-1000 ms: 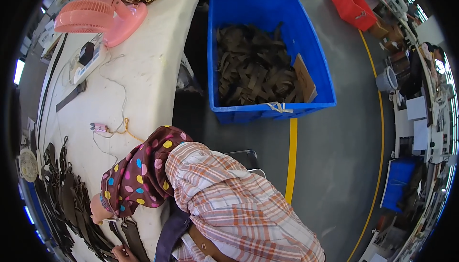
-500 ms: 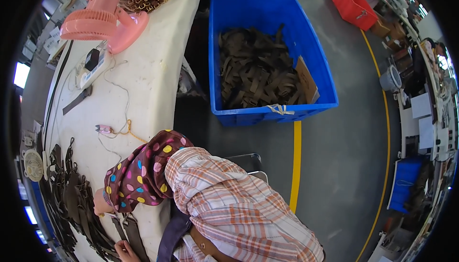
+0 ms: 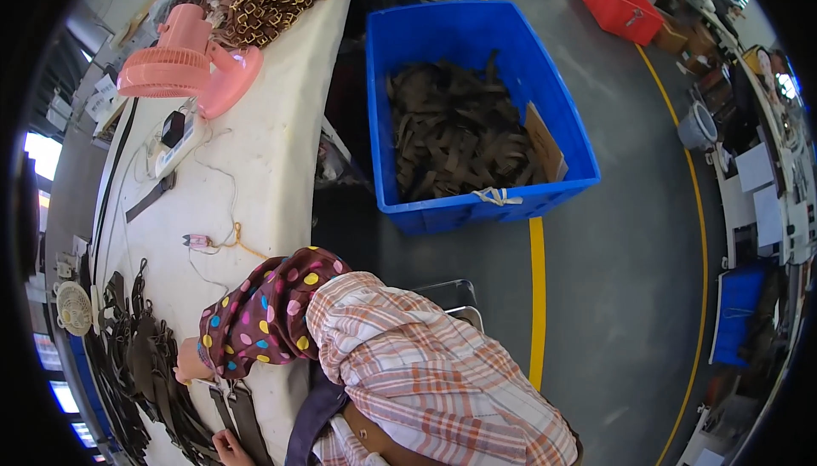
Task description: Assembling and inspecting metal hardware on leather or fabric straps using a thread burner or similar hand tool.
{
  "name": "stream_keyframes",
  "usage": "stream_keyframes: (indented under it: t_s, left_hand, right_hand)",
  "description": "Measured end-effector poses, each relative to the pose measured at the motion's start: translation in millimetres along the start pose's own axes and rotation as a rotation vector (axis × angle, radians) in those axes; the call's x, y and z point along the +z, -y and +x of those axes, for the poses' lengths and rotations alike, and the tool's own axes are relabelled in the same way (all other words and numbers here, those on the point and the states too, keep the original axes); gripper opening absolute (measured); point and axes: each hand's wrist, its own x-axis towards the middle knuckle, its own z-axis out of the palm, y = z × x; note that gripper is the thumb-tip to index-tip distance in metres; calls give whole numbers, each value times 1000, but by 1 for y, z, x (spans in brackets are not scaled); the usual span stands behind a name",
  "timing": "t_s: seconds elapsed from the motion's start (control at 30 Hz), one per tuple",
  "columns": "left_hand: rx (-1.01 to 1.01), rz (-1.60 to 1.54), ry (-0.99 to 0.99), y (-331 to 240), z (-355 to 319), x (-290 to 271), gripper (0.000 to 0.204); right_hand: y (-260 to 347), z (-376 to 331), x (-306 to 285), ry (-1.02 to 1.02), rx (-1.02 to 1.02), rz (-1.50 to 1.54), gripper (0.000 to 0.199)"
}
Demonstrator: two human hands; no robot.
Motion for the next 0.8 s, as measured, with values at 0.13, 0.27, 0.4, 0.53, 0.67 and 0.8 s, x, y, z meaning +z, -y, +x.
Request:
stream_keyframes:
  t_s: [0.13, 0.27, 0.4, 0.53, 0.67, 0.8]
  left_hand:
    - [-4, -6, 23, 3, 3, -1, 30]
    - [0, 28, 31, 1, 4, 0, 31]
    - [13, 20, 65, -6, 9, 6, 31]
    - [-37, 35, 51, -3, -6, -2, 32]
    - [-38, 129, 0, -9, -12, -6, 32]
    - [156, -54, 67, 0, -12, 0, 13]
  right_hand:
    - [-4, 1, 3, -4, -2, 8, 16]
    - [-6, 1, 5, -32, -29, 15, 13]
    - [-14, -7, 0, -13, -34, -7, 14]
    - [8, -4, -10, 84, -113, -58, 19]
    - [12, -1, 2, 7, -104, -4, 19]
    - [4, -18, -22, 152, -91, 37, 35]
